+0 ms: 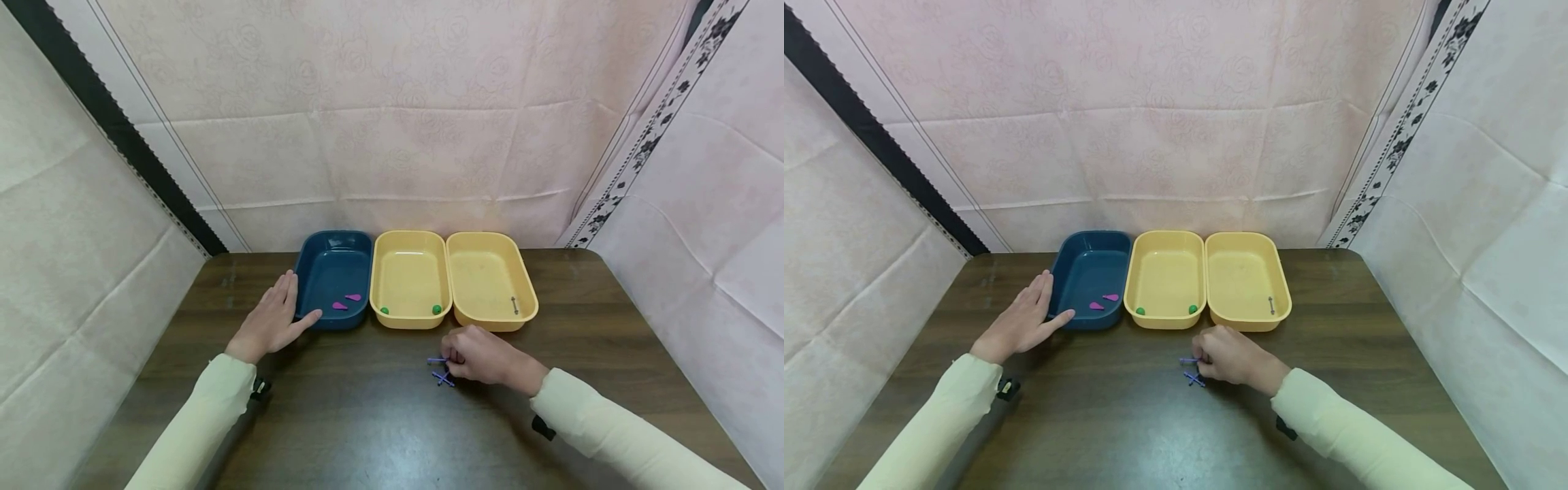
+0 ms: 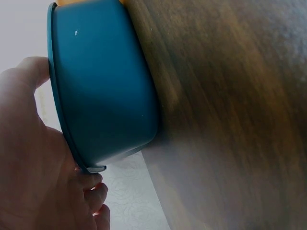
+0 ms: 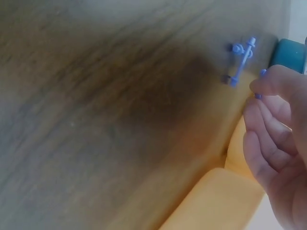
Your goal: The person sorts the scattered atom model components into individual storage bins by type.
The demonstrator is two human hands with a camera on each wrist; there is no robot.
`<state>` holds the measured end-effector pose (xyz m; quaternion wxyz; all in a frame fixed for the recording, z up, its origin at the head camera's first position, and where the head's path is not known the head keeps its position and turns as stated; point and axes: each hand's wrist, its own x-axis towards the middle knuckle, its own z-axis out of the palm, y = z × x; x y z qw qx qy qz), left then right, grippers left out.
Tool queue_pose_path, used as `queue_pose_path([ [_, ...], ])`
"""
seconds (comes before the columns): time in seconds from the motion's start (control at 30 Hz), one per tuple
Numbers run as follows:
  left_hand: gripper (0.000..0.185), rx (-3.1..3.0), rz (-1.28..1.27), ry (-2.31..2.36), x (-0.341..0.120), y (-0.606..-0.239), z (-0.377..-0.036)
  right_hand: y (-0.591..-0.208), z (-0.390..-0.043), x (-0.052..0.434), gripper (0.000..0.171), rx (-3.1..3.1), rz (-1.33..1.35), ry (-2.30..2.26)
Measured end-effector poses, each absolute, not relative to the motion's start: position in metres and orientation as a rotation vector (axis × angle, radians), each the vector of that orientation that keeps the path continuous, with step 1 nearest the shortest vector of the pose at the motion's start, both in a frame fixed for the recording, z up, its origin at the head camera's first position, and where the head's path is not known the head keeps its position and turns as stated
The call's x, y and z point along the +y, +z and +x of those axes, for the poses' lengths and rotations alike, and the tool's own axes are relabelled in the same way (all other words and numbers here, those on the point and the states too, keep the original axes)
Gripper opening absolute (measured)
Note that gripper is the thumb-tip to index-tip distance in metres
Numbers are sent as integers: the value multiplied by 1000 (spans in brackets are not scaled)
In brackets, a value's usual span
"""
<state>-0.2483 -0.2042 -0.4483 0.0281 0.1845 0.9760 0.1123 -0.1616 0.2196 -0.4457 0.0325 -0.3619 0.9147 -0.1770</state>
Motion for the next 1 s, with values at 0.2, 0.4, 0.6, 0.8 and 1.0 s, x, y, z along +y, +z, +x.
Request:
queue_pose_path([
  [0.2,108,3011,565,340,-204,-449,-249,-435,-162,224,12,2809,-1084,-548],
  [0.4,108,3010,557,335,-205,-450,-249,-423,-161,230,14,2839,-1077,-542],
  [0.6,108,3004,552,336,-204,-448,-248,-413,-165,239,15,2916,-1097,-504],
  [0.8,108,3000,552,338,-205,-448,-247,-401,-168,252,18,2979,-1091,-481],
  [1.0,108,3002,560,341,-205,-448,-247,-390,-174,266,17,3035,-1078,-477],
])
